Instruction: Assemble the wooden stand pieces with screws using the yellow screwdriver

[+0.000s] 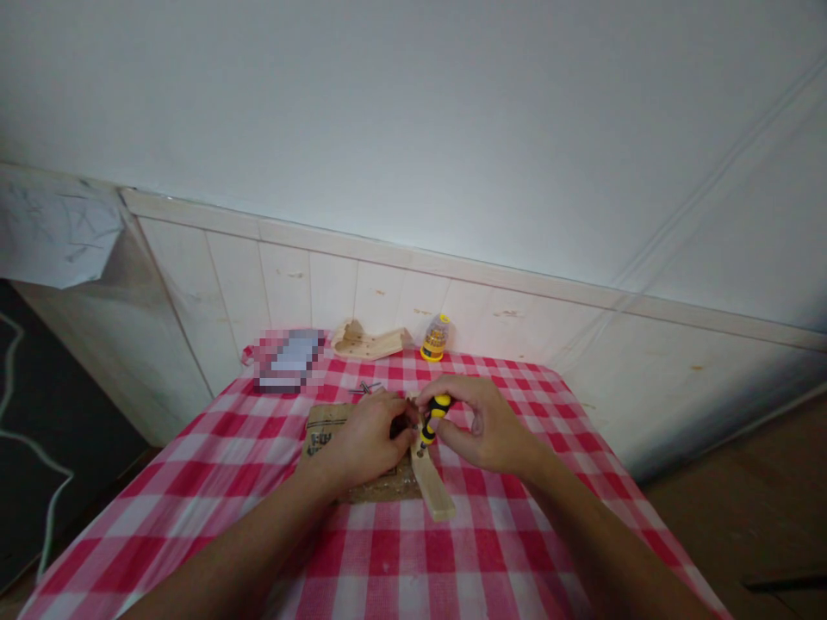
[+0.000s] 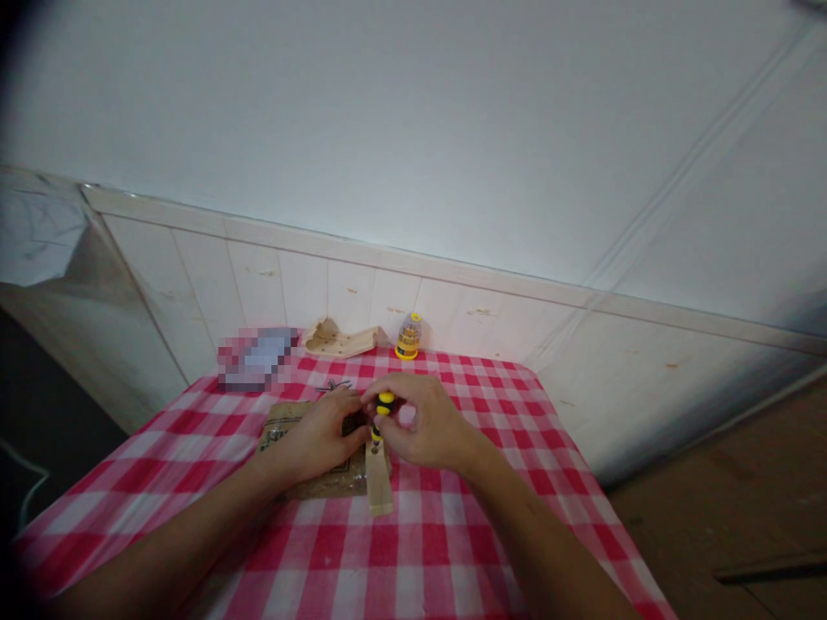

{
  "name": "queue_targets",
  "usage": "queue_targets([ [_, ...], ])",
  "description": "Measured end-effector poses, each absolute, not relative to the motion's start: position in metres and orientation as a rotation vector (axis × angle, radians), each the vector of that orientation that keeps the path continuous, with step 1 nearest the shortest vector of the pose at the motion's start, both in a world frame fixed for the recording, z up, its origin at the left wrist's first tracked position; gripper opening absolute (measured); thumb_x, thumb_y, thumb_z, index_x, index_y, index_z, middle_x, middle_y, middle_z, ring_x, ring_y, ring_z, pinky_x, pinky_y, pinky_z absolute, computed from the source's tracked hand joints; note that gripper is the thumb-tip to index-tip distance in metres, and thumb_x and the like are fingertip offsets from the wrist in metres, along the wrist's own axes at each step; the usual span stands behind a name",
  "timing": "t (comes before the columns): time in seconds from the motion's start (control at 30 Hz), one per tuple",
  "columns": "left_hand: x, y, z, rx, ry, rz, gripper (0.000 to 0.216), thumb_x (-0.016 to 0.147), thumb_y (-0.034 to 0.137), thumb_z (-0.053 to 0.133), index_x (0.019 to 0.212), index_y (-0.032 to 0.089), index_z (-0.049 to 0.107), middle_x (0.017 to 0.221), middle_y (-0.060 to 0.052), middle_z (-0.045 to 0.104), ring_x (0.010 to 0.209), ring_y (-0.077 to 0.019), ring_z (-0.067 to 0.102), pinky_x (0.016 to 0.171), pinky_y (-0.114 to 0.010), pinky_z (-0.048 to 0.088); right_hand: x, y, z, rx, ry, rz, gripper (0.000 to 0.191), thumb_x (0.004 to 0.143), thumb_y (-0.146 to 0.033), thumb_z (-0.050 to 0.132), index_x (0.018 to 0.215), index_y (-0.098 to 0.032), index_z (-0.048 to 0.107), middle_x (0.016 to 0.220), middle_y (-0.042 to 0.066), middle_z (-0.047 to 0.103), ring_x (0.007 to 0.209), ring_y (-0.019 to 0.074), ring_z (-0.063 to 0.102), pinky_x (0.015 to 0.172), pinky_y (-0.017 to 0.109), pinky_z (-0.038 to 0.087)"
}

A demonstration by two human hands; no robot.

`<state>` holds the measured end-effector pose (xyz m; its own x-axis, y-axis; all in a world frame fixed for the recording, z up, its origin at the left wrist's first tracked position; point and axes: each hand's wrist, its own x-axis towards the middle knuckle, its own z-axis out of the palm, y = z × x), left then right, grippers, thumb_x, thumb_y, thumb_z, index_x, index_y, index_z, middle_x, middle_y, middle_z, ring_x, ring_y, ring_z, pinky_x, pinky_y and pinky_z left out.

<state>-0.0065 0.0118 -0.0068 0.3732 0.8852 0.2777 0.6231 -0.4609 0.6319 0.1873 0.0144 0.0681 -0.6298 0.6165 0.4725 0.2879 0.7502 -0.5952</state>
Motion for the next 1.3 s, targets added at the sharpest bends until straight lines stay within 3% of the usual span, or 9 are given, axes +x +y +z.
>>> queue_targets([
  [0.3, -0.007, 0.010, -0.005, 2.191, 1.269, 0.860, 0.012, 0.088, 0.024, 0.060, 0.087, 0.020, 0.071, 0.089, -0.005, 0.074, 0.087, -0.0233, 0.064, 0.078, -0.035, 0.044, 0.191, 0.020, 0.067, -0.804, -2.241, 0.653, 0.013, 0.084, -0.026, 0.079, 0.096, -0.023, 0.077, 0.082, 0.002, 0.076, 0.068, 0.0156, 0.067, 0.065, 0.026, 0.054],
  [0.77, -0.006, 0.012, -0.009, 2.196, 1.282, 0.876, 0.012, 0.087, 0.021, 0.060, 0.082, 0.018, 0.071, 0.083, -0.005, 0.071, 0.082, -0.0222, 0.062, 0.074, -0.033, 0.042, 0.185, 0.020, 0.065, -0.896, -2.155, 0.693, 0.018, 0.074, -0.023, 0.088, 0.081, -0.020, 0.072, 0.075, -0.001, 0.069, 0.065, 0.0136, 0.062, 0.058, 0.022, 0.049],
  [1.07, -0.007, 0.010, -0.006, 2.156, 1.294, 0.856, 0.011, 0.081, 0.013, 0.063, 0.086, 0.018, 0.071, 0.092, -0.005, 0.073, 0.090, -0.0223, 0.064, 0.082, -0.034, 0.045, 0.183, 0.026, 0.054, -0.988, -1.920, 0.527, 0.022, 0.081, -0.032, 0.082, 0.099, -0.021, 0.076, 0.081, 0.002, 0.076, 0.067, 0.0169, 0.069, 0.063, 0.027, 0.056],
  [1.3, -0.007, 0.012, -0.010, 2.203, 1.282, 0.871, 0.016, 0.084, 0.009, 0.057, 0.087, 0.018, 0.070, 0.091, -0.006, 0.072, 0.091, -0.0234, 0.064, 0.083, -0.035, 0.046, 0.181, 0.032, 0.043, -0.970, -1.923, 0.480, 0.024, 0.081, -0.028, 0.081, 0.104, -0.023, 0.078, 0.087, 0.003, 0.079, 0.074, 0.0188, 0.073, 0.067, 0.028, 0.058],
])
